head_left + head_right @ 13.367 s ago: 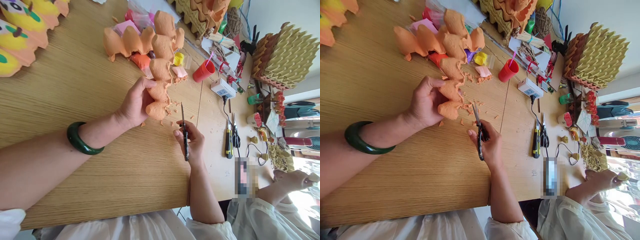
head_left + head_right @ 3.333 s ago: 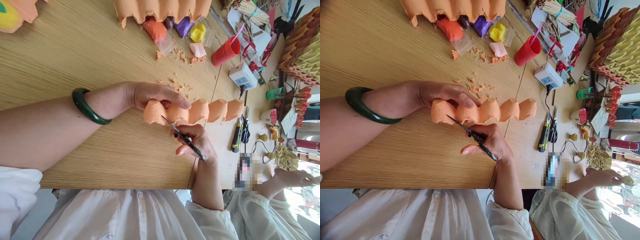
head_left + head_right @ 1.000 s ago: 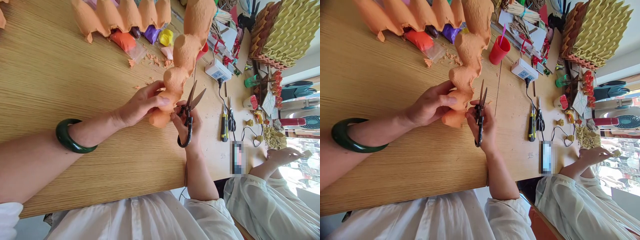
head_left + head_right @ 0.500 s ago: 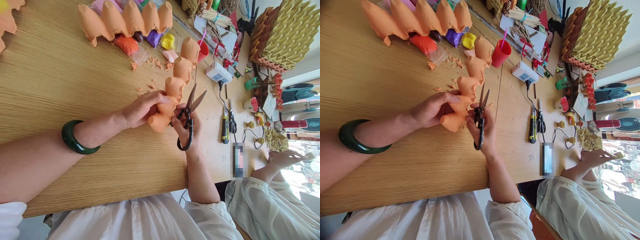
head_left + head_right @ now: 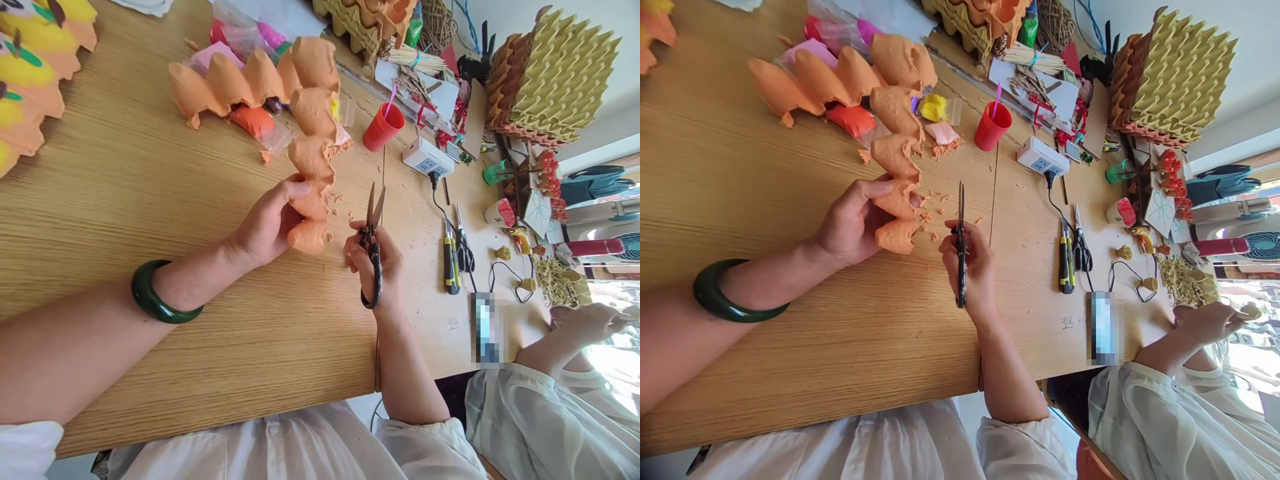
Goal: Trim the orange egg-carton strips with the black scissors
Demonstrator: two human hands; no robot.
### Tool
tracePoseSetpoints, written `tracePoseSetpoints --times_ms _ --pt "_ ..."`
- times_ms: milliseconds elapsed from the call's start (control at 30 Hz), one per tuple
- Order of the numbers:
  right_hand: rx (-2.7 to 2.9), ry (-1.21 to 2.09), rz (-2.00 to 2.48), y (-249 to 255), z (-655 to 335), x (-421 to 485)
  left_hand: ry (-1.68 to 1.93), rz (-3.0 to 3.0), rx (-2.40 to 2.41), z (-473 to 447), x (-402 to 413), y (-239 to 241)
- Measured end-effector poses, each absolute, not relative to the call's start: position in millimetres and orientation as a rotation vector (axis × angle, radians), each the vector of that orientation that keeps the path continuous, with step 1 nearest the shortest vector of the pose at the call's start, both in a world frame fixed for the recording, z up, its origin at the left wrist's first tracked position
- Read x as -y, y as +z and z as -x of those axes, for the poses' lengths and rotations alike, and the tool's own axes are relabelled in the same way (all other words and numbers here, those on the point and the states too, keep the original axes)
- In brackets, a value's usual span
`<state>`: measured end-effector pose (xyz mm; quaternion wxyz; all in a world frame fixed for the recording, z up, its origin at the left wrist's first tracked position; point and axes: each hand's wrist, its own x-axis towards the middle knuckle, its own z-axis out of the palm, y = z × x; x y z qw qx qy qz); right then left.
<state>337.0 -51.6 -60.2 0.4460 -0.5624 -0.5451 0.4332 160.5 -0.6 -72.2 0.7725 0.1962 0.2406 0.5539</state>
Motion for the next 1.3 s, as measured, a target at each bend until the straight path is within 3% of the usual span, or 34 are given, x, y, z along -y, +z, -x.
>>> tracePoseSetpoints --times_ms 367,567,767,1100,1300 --pt "1.557 1.108 1.519 -61 -325 70 1.281 -0.403 -0.685 -171 9 -69" --pt "1.786 0.684 1.52 -71 -322 72 1.267 -0.43 -0.814 -177 16 -67" --pt "1.942 0.474 1.503 -73 -323 70 1.26 -0.384 -0.858 -179 17 -64" --pt "2.015 0.216 1.521 -73 -322 69 1.247 -0.292 -0.82 -182 15 -72" --pt "1.989 0.295 1.551 -74 -323 70 1.261 -0.316 -0.84 -184 15 -73"
